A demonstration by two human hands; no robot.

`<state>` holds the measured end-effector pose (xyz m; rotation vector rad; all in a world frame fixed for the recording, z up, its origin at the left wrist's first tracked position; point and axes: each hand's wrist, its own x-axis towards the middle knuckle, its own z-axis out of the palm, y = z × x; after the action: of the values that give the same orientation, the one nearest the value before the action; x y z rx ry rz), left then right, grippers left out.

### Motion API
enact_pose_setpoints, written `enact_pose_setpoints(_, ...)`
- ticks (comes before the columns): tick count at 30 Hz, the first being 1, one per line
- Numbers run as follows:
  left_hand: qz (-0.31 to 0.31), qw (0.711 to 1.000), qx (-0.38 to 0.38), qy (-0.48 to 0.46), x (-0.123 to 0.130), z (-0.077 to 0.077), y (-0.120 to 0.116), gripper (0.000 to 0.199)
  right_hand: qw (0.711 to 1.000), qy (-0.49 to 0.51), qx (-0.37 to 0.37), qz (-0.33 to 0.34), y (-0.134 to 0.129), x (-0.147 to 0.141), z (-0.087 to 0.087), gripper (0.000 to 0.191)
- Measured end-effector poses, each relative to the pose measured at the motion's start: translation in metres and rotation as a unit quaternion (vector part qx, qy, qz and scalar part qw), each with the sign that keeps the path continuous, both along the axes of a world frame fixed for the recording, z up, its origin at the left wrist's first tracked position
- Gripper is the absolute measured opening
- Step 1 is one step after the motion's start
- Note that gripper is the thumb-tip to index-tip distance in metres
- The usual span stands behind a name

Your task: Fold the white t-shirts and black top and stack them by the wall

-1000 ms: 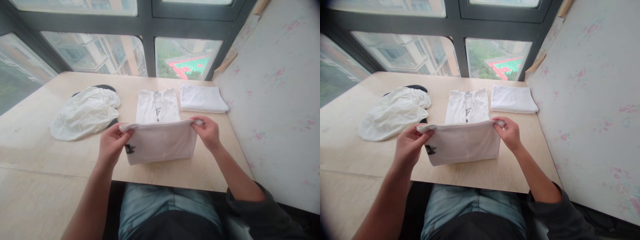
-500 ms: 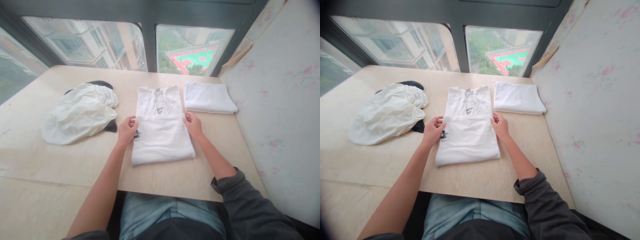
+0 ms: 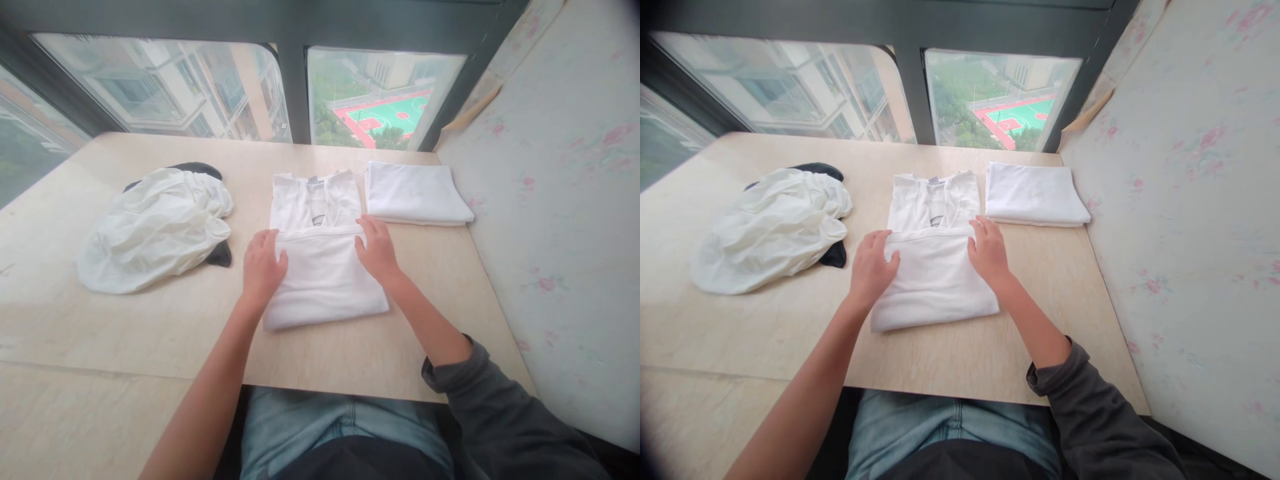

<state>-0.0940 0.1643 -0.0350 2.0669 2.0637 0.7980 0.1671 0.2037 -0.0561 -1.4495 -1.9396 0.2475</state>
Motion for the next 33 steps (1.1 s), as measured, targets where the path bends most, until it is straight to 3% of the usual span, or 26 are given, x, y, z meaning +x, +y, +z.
enact_pose_setpoints(4,-0.127,0.982,-0.039,0.137,0.037,-0.007,-0.028,0.05,0.985,-0.117,-0.03,0.12,-0.035,-0.023,-0.004,0.044)
enact_pose_setpoints(7,-0.138,0.973,-0.069,0.171,0.043,-0.019,-0.035,0.058,0.976,-0.177,-0.068,0.105,-0.04,-0.024,-0.014,0.05)
enact_pose_setpoints(11,-0.098,0.976,-0.077,0.176,0.024,-0.026,-0.032,0.065,0.975,-0.199,-0.087,0.056,-0.031,-0.007,-0.022,0.054)
enact_pose_setpoints(15,-0.039,0.982,-0.081,0.166,0.002,-0.03,-0.036,0.062,0.974,-0.201,-0.088,0.047,-0.036,0.008,-0.024,0.052)
enact_pose_setpoints(19,-0.021,0.991,-0.021,0.13,-0.017,-0.032,-0.052,0.059,0.981,-0.171,-0.073,0.048,-0.05,0.02,-0.027,0.052)
enact_pose_setpoints(21,-0.053,0.994,0.049,0.082,-0.024,-0.03,-0.066,0.049,0.988,-0.126,-0.041,0.074,-0.06,0.028,-0.026,0.049)
enact_pose_setpoints(24,-0.169,0.977,0.126,0.033,-0.028,-0.022,-0.091,0.032,0.984,-0.049,0.014,0.173,-0.083,0.042,-0.02,0.037)
enact_pose_setpoints(26,-0.257,0.959,0.098,0.059,-0.028,-0.016,-0.108,0.027,0.971,-0.037,0.027,0.236,-0.1,0.052,-0.016,0.032)
enact_pose_setpoints(28,-0.304,0.946,0.037,0.108,-0.027,-0.012,-0.121,0.03,0.961,-0.059,0.021,0.27,-0.116,0.06,-0.014,0.033)
enact_pose_setpoints(33,-0.231,0.955,-0.01,0.183,-0.027,-0.01,-0.131,0.02,0.968,-0.062,0.033,0.242,-0.128,0.072,-0.021,0.041)
